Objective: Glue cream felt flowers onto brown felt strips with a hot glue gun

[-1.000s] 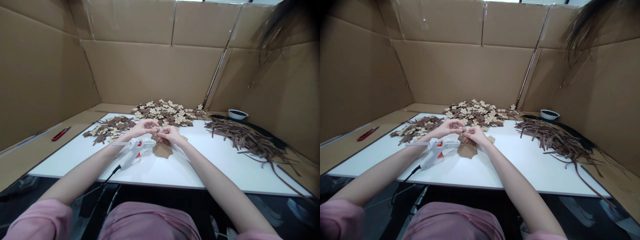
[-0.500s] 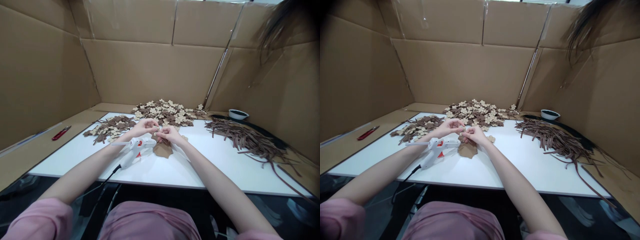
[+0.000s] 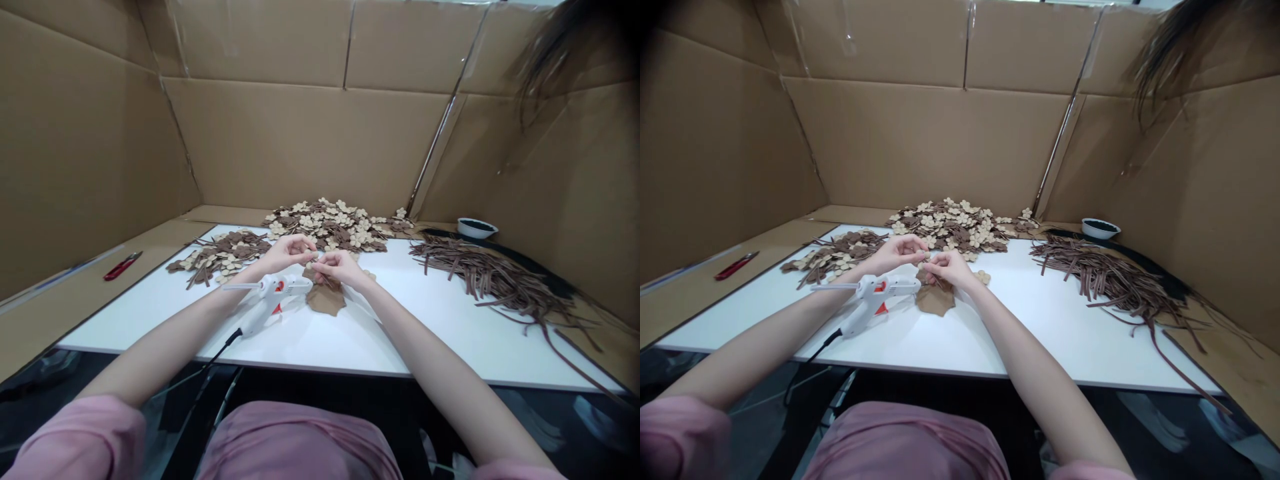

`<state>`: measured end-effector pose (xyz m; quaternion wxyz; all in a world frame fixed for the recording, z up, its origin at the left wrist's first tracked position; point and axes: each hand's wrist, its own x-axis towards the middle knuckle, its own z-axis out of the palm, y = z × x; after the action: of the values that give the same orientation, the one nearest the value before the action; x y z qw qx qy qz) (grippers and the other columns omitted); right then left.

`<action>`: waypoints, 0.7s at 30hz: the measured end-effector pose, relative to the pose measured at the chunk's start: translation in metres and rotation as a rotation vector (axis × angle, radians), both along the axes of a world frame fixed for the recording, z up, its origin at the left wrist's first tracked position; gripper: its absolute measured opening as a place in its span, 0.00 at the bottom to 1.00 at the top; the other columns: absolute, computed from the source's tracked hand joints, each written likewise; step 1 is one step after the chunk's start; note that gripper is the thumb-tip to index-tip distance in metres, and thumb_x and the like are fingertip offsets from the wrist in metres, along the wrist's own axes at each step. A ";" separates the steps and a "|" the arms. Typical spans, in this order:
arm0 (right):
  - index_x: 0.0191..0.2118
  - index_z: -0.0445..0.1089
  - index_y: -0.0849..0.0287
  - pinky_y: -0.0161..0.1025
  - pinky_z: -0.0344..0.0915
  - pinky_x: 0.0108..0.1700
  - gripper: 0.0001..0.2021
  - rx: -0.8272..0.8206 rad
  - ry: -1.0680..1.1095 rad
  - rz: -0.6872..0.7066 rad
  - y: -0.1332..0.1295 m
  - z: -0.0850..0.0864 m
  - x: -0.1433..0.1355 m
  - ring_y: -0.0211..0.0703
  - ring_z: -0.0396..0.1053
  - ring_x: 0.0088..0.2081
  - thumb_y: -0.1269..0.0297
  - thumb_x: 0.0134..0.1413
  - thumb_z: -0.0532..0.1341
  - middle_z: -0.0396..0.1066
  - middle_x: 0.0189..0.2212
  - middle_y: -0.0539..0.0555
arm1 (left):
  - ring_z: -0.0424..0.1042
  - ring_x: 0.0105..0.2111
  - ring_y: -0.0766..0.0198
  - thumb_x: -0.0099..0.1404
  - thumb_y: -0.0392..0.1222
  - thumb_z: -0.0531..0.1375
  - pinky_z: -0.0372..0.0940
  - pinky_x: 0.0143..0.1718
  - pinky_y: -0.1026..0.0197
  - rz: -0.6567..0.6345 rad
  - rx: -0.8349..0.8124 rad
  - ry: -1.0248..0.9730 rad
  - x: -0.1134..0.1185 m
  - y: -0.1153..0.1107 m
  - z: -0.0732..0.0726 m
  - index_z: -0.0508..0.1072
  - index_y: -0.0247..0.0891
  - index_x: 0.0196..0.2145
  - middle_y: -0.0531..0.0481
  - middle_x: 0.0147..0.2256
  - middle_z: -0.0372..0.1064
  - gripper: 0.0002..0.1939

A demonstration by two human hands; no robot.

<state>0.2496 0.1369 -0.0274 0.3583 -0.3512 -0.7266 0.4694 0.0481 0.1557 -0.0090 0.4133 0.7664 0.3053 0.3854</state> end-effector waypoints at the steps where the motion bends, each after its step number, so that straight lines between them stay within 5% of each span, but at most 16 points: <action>1: 0.27 0.73 0.62 0.36 0.65 0.28 0.21 0.000 0.001 0.001 0.000 0.000 0.000 0.39 0.69 0.23 0.45 0.45 0.67 0.74 0.22 0.55 | 0.65 0.24 0.71 0.57 0.51 0.66 0.56 0.23 0.69 0.006 0.000 -0.001 0.000 0.000 0.000 0.71 0.32 0.39 0.51 0.27 0.68 0.19; 21: 0.26 0.73 0.63 0.35 0.63 0.28 0.21 0.040 -0.027 -0.007 -0.001 0.002 0.002 0.38 0.68 0.23 0.46 0.48 0.65 0.74 0.22 0.55 | 0.64 0.23 0.72 0.56 0.50 0.67 0.57 0.24 0.69 0.022 0.006 -0.077 0.002 0.002 -0.003 0.72 0.33 0.40 0.55 0.25 0.65 0.20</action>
<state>0.2511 0.1356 -0.0259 0.3572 -0.3529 -0.7392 0.4488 0.0503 0.1574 -0.0122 0.4182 0.7489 0.2966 0.4199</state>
